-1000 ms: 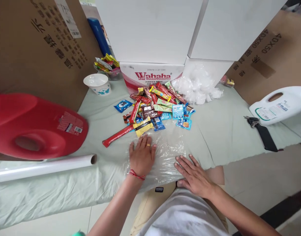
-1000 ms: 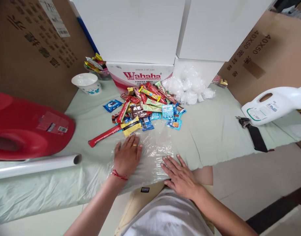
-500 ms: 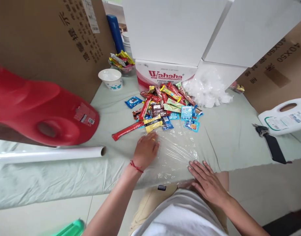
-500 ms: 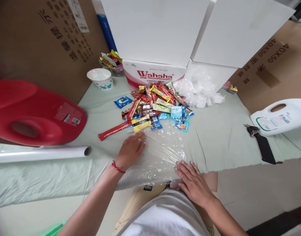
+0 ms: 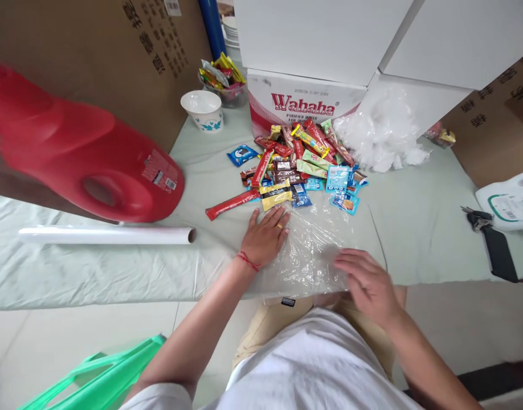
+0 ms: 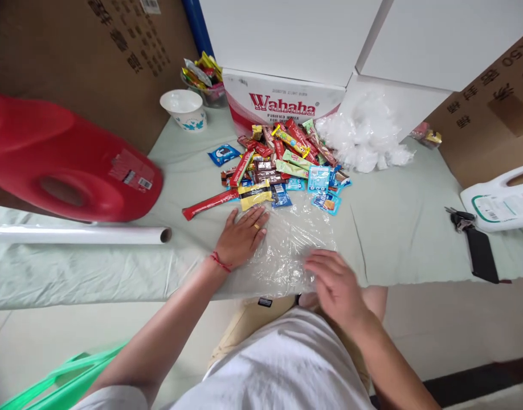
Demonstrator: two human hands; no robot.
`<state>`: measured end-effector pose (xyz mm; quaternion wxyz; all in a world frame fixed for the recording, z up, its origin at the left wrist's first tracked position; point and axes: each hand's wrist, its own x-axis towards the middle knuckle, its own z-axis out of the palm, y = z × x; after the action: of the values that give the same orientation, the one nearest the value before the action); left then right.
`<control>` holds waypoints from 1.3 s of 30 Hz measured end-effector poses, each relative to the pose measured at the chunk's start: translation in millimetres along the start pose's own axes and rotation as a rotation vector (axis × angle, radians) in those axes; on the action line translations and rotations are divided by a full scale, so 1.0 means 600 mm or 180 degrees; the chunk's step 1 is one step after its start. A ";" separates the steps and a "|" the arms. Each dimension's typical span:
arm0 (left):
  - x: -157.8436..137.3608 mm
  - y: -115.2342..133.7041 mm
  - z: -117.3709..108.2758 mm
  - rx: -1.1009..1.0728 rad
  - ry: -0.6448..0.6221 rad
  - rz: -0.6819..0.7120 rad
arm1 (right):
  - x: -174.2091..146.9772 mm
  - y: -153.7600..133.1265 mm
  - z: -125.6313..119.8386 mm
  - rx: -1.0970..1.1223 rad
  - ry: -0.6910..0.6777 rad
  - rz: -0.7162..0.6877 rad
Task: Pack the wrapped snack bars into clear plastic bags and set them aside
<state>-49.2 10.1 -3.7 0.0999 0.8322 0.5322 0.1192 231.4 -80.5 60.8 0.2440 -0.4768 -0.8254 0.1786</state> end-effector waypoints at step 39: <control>-0.010 0.006 0.010 -0.0091 -0.0105 0.0186 | 0.359 0.094 0.036 -0.1662 -0.1127 0.1837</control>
<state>-46.9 2.7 -8.7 0.1170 0.8478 0.5041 0.1159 166.5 133.5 63.6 -0.0904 -0.6960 -0.7047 0.1037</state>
